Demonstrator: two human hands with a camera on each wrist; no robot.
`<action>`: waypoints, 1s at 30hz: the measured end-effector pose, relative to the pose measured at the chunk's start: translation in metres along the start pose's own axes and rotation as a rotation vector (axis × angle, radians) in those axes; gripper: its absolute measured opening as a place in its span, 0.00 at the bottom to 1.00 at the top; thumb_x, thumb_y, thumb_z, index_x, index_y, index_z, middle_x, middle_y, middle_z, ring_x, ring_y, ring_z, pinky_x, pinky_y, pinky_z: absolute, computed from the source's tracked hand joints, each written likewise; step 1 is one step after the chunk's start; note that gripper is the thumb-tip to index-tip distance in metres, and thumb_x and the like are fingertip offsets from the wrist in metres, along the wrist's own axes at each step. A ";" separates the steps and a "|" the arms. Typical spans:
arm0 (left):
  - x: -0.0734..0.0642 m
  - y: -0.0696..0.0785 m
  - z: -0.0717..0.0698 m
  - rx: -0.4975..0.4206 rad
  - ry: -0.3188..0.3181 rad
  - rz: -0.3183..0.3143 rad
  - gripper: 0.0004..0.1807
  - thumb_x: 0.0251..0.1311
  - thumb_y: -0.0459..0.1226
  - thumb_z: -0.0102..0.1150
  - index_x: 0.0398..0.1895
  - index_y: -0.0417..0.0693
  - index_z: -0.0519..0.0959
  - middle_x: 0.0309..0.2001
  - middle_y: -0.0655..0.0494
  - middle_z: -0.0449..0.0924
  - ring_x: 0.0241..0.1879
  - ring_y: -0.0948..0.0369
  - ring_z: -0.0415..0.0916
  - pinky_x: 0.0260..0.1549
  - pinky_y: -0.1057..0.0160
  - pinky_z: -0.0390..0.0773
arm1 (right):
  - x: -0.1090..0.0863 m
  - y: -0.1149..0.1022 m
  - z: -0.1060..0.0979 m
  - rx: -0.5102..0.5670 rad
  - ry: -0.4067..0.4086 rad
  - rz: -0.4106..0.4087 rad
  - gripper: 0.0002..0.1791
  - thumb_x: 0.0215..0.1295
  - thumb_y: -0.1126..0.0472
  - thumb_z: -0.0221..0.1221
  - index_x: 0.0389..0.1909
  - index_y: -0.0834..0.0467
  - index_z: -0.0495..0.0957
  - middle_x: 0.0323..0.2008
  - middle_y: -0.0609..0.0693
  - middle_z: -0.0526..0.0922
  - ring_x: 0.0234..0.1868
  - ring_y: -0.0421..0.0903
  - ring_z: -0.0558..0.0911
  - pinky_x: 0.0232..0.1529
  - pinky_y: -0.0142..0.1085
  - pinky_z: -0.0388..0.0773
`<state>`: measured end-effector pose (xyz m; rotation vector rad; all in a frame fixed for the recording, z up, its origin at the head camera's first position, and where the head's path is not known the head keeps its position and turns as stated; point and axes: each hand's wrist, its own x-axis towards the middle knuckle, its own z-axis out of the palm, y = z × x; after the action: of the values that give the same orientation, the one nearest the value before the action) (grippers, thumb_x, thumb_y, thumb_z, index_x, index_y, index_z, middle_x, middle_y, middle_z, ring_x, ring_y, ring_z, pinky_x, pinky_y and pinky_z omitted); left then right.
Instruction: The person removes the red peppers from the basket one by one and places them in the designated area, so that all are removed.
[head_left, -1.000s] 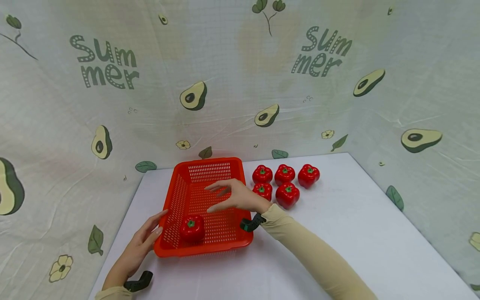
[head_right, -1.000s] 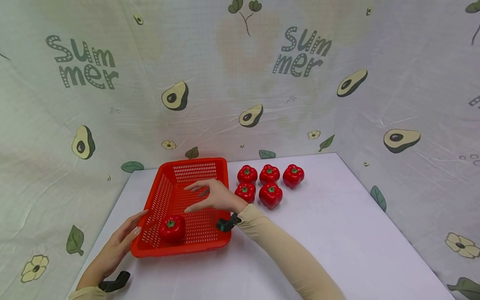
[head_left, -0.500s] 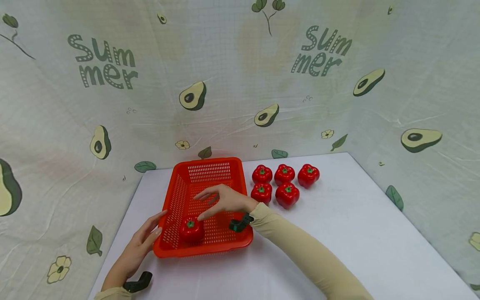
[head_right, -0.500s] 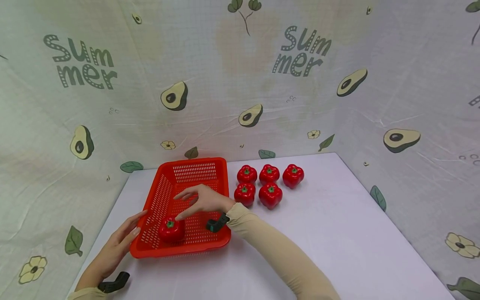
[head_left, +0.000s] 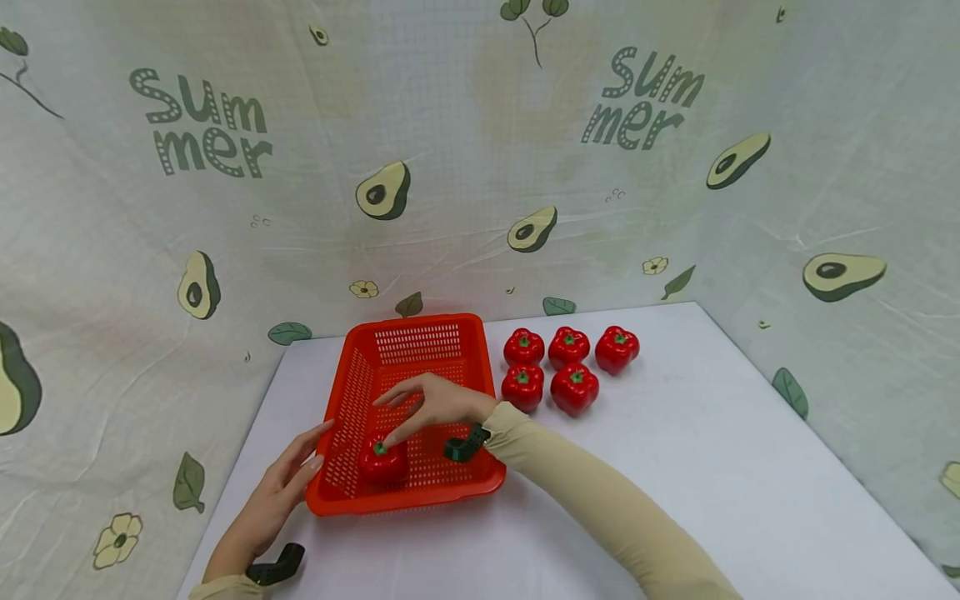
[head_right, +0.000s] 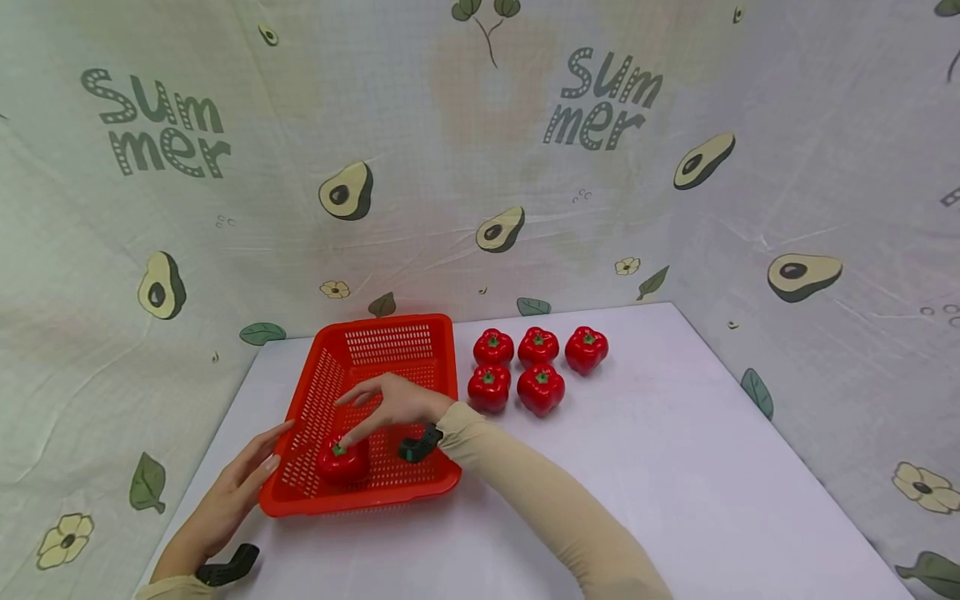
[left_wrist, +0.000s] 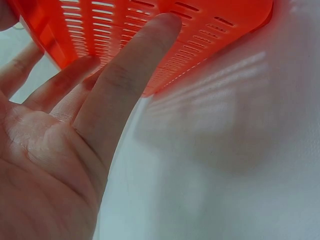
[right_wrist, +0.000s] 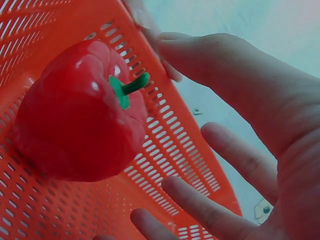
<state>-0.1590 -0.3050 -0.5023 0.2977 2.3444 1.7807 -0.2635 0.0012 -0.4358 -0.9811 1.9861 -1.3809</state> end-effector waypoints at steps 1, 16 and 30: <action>0.000 0.000 0.000 -0.001 -0.003 0.002 0.28 0.77 0.43 0.45 0.77 0.67 0.57 0.77 0.55 0.49 0.63 0.72 0.68 0.49 0.57 0.81 | 0.001 0.000 0.001 -0.001 -0.005 0.002 0.30 0.56 0.56 0.73 0.61 0.47 0.79 0.57 0.43 0.79 0.61 0.56 0.74 0.47 0.38 0.81; -0.001 -0.001 -0.001 -0.005 -0.020 0.038 0.28 0.78 0.42 0.43 0.77 0.66 0.56 0.77 0.50 0.49 0.62 0.70 0.70 0.49 0.57 0.81 | 0.008 0.001 0.012 -0.014 -0.041 0.058 0.30 0.54 0.55 0.75 0.60 0.44 0.80 0.54 0.40 0.79 0.65 0.58 0.69 0.45 0.36 0.81; -0.002 -0.001 -0.001 0.003 -0.031 0.056 0.28 0.78 0.41 0.43 0.78 0.63 0.55 0.78 0.47 0.48 0.62 0.68 0.70 0.49 0.57 0.81 | 0.012 0.001 0.018 -0.048 -0.094 0.041 0.33 0.55 0.57 0.74 0.63 0.54 0.78 0.60 0.49 0.79 0.64 0.56 0.70 0.47 0.34 0.80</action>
<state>-0.1573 -0.3066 -0.5031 0.3921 2.3397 1.7845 -0.2577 -0.0181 -0.4427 -1.0020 1.9670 -1.2473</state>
